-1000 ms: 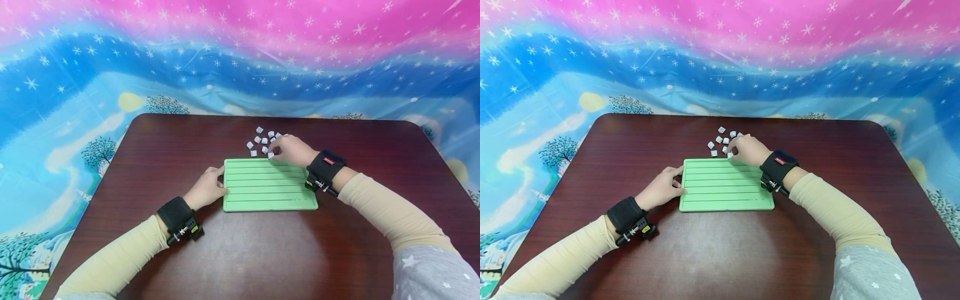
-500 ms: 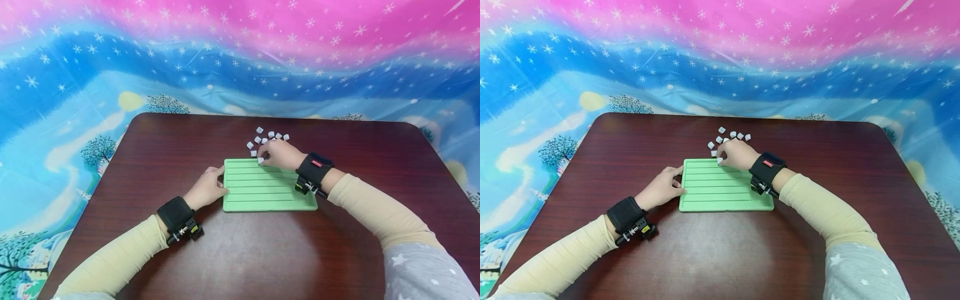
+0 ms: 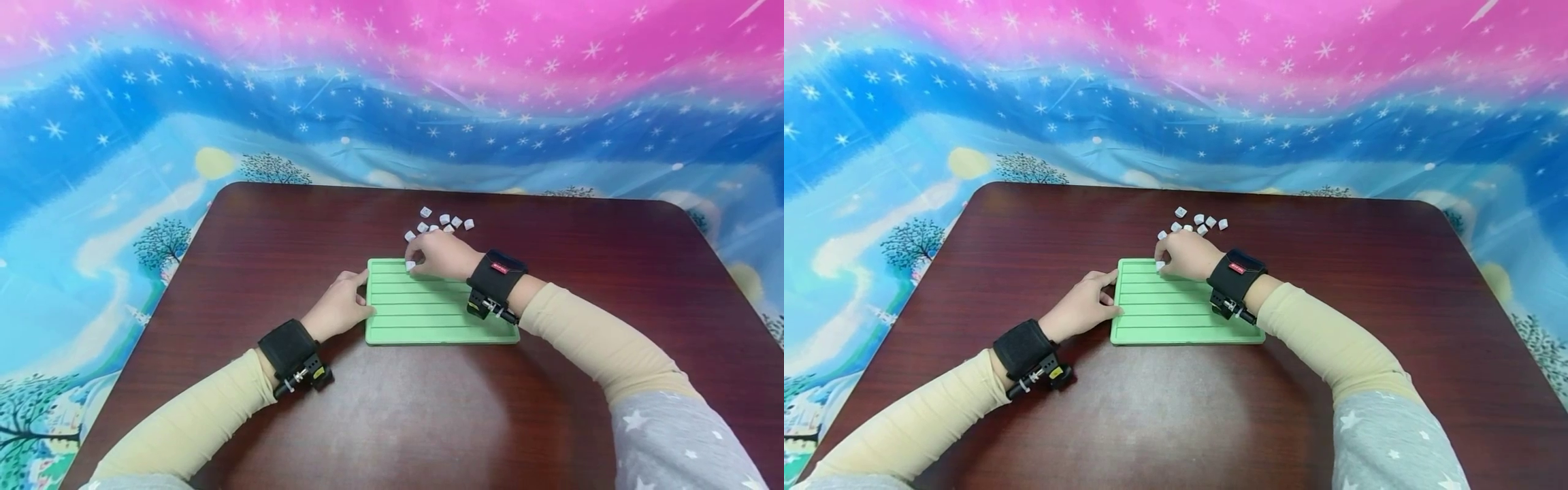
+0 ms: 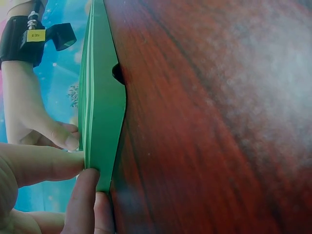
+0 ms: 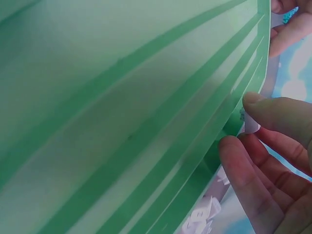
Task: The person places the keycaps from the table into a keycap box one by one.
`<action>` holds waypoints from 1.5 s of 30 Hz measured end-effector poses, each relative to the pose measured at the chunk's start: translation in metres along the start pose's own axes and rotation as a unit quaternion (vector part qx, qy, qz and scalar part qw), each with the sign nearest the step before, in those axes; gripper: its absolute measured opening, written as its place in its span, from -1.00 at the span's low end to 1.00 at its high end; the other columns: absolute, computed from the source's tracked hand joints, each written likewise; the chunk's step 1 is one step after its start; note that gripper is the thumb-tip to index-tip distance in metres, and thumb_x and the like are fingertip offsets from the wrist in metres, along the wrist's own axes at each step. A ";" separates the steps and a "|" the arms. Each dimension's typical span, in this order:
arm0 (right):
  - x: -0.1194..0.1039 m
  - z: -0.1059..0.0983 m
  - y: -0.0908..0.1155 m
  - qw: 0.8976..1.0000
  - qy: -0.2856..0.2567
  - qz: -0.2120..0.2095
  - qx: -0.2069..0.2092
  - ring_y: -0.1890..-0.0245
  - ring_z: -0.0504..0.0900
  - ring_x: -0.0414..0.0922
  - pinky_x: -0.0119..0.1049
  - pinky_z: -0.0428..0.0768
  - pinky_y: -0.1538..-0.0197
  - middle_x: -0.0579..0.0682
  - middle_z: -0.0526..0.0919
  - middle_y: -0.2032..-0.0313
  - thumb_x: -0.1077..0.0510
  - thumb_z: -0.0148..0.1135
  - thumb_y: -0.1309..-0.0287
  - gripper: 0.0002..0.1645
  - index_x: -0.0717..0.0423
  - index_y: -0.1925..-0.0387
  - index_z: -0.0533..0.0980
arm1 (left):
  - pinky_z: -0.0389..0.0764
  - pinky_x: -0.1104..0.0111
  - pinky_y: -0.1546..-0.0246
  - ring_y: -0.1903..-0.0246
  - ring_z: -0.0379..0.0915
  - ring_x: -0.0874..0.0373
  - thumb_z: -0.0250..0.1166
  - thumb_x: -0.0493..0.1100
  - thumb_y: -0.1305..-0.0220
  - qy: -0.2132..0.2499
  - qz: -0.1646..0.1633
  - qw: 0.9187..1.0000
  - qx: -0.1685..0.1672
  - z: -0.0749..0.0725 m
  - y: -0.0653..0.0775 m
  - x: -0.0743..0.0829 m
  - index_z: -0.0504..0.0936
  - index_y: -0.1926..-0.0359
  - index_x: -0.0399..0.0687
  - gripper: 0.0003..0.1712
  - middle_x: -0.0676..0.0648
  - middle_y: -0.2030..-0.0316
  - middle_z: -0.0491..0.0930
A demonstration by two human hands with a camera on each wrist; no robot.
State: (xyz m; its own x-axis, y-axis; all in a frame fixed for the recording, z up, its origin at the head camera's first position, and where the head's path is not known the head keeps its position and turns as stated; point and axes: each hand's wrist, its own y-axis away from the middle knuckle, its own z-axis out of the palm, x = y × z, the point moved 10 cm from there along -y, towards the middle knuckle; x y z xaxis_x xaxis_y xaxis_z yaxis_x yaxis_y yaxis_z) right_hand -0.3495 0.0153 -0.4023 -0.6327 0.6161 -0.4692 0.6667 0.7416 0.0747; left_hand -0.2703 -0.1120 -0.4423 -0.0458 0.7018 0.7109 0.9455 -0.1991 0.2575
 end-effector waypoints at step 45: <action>-0.038 0.018 -0.045 0.999 0.028 0.013 0.014 0.42 0.54 -0.10 -0.25 0.51 0.25 0.00 0.65 0.36 0.25 0.41 -0.23 -0.94 0.17 0.26 0.70 | 0.55 0.33 0.14 0.24 0.53 0.15 0.38 -0.33 -0.29 0.007 0.011 1.000 -0.001 -0.003 0.000 0.001 0.10 -0.55 -0.40 -0.07 -0.37 -0.40 0.23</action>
State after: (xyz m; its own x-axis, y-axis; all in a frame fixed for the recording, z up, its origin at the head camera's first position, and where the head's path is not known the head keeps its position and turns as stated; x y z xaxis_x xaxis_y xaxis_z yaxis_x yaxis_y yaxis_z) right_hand -0.3481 -0.0462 -0.4037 -0.6359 0.6487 -0.4182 0.6928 0.7185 0.0611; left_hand -0.2711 -0.1134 -0.4394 -0.0302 0.6871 0.7259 0.9458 -0.2153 0.2431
